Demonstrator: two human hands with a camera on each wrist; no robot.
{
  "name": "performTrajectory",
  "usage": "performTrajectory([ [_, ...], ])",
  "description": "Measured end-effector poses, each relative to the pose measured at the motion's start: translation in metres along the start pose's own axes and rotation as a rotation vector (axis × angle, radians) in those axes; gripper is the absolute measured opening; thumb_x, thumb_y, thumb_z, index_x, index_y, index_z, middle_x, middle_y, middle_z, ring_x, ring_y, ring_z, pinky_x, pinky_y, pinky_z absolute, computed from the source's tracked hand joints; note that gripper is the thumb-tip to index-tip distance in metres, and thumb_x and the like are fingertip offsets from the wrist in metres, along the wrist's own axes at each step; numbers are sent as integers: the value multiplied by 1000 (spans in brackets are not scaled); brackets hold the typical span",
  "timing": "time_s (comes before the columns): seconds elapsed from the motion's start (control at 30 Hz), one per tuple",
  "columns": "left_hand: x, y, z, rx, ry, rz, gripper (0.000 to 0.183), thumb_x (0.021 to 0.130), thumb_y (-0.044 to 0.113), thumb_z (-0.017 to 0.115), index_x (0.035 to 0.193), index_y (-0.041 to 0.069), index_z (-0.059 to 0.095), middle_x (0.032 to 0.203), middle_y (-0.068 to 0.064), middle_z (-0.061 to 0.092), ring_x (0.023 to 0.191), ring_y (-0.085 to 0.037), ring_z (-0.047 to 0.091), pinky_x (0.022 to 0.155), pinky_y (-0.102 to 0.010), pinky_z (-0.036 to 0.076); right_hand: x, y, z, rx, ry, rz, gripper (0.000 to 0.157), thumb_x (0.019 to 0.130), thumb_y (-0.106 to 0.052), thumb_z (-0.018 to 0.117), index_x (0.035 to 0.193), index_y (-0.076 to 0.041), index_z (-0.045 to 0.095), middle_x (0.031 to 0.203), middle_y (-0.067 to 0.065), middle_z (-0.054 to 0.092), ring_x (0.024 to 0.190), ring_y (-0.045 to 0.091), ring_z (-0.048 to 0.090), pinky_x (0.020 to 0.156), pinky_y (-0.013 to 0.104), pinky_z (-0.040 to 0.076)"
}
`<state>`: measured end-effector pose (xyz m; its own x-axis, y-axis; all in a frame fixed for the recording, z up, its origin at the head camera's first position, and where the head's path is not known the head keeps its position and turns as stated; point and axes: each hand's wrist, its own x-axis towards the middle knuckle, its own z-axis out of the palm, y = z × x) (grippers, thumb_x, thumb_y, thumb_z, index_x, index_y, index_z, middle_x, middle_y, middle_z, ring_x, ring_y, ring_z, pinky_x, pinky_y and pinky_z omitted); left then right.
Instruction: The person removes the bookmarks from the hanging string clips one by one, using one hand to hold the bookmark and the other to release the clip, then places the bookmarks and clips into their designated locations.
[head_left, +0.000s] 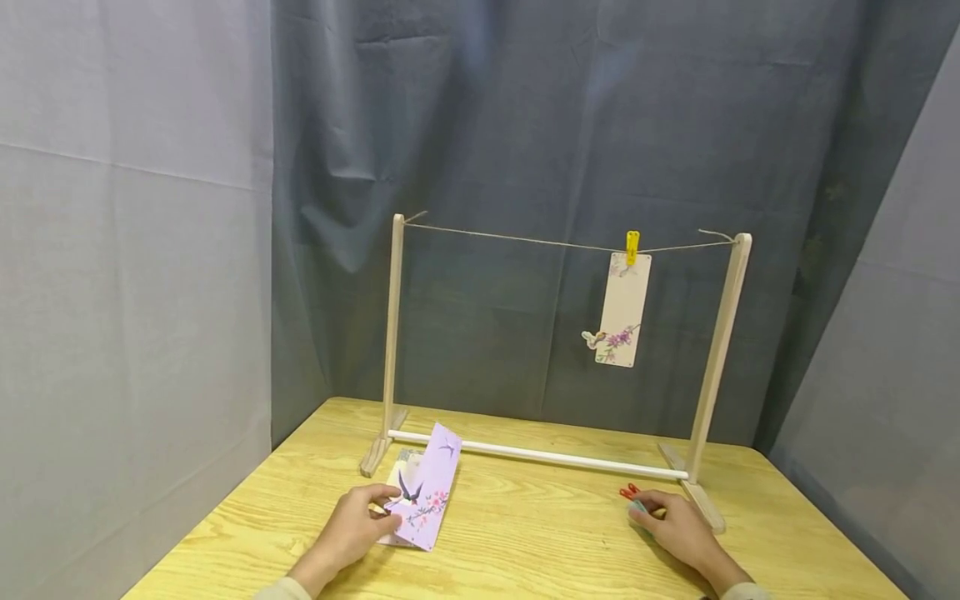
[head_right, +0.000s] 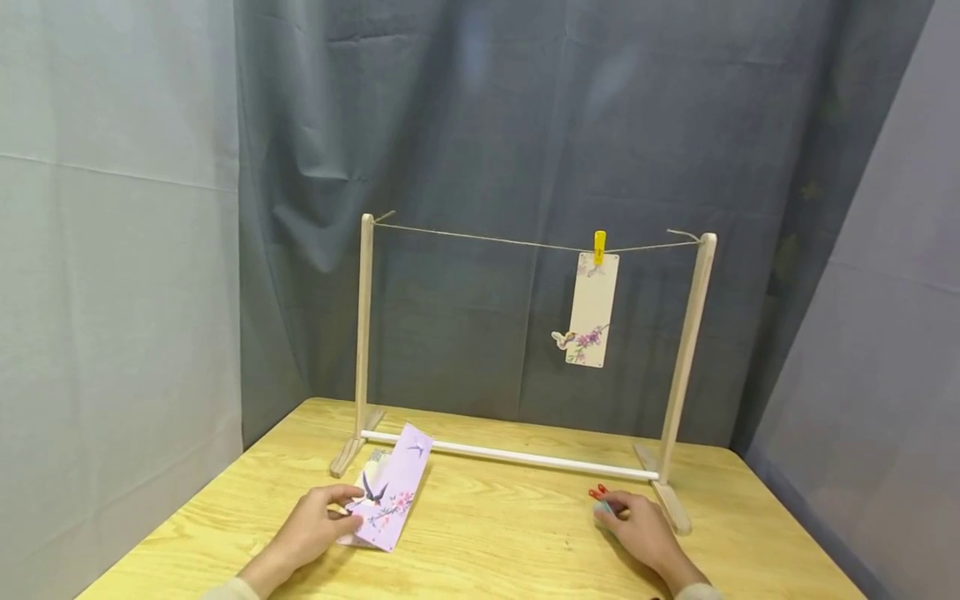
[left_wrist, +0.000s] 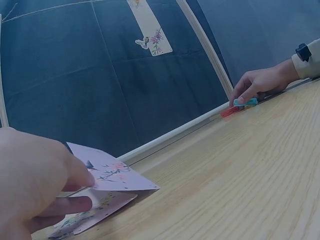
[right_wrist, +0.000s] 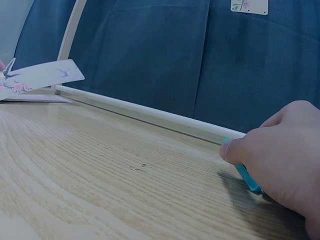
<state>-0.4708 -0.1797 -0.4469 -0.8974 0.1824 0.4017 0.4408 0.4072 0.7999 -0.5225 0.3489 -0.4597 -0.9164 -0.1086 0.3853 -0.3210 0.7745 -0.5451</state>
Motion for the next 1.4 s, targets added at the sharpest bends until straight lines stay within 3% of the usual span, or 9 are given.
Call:
performTrajectory([
  [0.2,-2,-2,-1,-11,-48,-32,56,85,5,81,134,-10,59,94,-7,62,77,-20,66,66,-29,58,-1,2,2,30,-14,24,38,92,-31,80,117,-3,72,100,-4,71,89,17,68,74,33,56],
  [0.4,-3,-6,2,128,-75,64,72,81,5,84,145,-4,50,89,-3,61,79,-13,63,71,-26,55,-4,0,4,-7,0,6,35,90,-35,82,113,-9,76,99,-3,74,86,15,67,73,33,55],
  [0.57,-4,-5,1,219,-80,89,66,81,11,85,141,3,57,87,2,62,75,-8,58,72,-31,50,-5,-1,5,-72,21,-7,36,87,-38,84,112,-12,79,101,-3,75,82,11,63,72,32,53],
  [0.87,-7,-1,0,369,-27,69,53,79,22,88,127,14,68,82,14,61,71,0,53,83,-58,35,-3,-2,3,-95,21,-27,36,87,-38,85,111,-12,79,99,-3,74,81,11,63,70,33,53],
  [1.17,-6,1,-1,406,-21,51,51,76,24,89,123,17,70,76,16,57,67,-1,50,83,-59,33,-2,0,1,-96,24,-34,37,87,-38,84,111,-11,79,96,-5,74,83,13,66,73,35,55],
  [1.4,-8,1,-5,438,-37,-5,54,78,29,89,125,16,68,71,13,54,66,-8,50,80,-59,34,-1,2,4,-91,25,-53,36,87,-38,84,110,-10,79,89,-9,71,77,9,61,71,31,54],
])
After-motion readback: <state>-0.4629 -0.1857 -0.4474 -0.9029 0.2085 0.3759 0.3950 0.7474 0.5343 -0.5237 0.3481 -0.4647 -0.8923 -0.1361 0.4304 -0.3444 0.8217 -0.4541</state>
